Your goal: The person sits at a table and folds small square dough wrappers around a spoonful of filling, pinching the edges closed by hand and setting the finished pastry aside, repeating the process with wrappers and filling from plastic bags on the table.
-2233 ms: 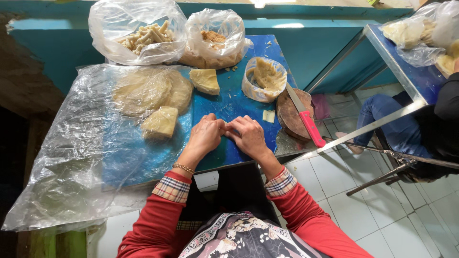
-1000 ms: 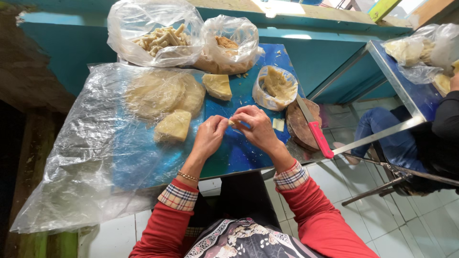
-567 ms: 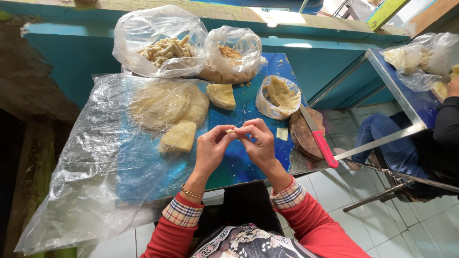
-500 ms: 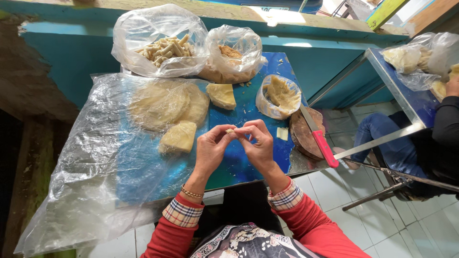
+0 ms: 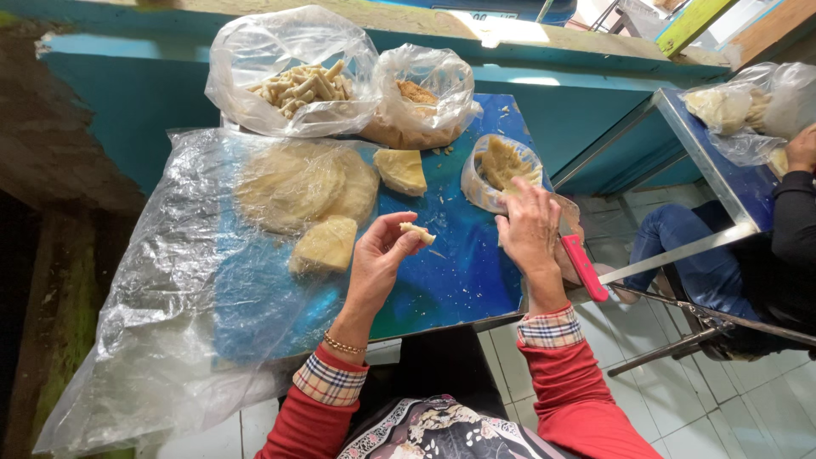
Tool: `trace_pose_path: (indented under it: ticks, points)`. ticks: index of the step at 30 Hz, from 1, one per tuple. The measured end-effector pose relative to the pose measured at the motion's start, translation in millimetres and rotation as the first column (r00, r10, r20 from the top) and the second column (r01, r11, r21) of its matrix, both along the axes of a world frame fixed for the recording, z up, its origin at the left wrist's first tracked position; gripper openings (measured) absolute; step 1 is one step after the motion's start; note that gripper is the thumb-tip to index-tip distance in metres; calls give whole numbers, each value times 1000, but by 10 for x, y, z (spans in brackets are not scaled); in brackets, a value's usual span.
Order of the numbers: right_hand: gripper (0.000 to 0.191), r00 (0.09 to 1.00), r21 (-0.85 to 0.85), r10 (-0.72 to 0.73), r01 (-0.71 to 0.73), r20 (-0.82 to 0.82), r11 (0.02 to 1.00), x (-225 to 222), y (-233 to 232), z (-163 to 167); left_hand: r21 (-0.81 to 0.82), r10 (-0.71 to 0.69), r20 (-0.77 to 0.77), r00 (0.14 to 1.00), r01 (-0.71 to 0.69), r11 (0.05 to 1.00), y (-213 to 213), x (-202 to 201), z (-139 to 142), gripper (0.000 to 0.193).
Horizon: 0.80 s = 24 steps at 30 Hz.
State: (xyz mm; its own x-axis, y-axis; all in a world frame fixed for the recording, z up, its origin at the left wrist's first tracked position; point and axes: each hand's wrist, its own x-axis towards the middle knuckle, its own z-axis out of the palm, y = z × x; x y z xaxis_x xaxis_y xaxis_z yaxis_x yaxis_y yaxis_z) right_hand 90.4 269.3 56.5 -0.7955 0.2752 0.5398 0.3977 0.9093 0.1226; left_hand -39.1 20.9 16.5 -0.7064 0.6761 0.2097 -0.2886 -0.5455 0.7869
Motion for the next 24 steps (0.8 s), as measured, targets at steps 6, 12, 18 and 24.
trace_pose_path:
  ticks: [6, 12, 18, 24]
  points:
    - [28, 985, -199, -77, 45, -155, 979, 17, -23, -57, -44, -11, 28, 1000, 12, 999, -17, -24, -14, 27]
    - [36, 969, -173, 23, -67, -248, 983, -70, -382, 332, -46, 10, 17, 1000, -9, 999, 14, -30, -66, 26]
    - [28, 825, -634, 505, -536, -253, 558, -416, -1143, 390, -6, 105, 121, 987, -105, 994, 56, -54, -118, 24]
    - [14, 737, -400, 633, -668, -237, 627, -1345, -857, 719, -82, 226, 45, 973, -222, 972, 72, -22, -61, 20]
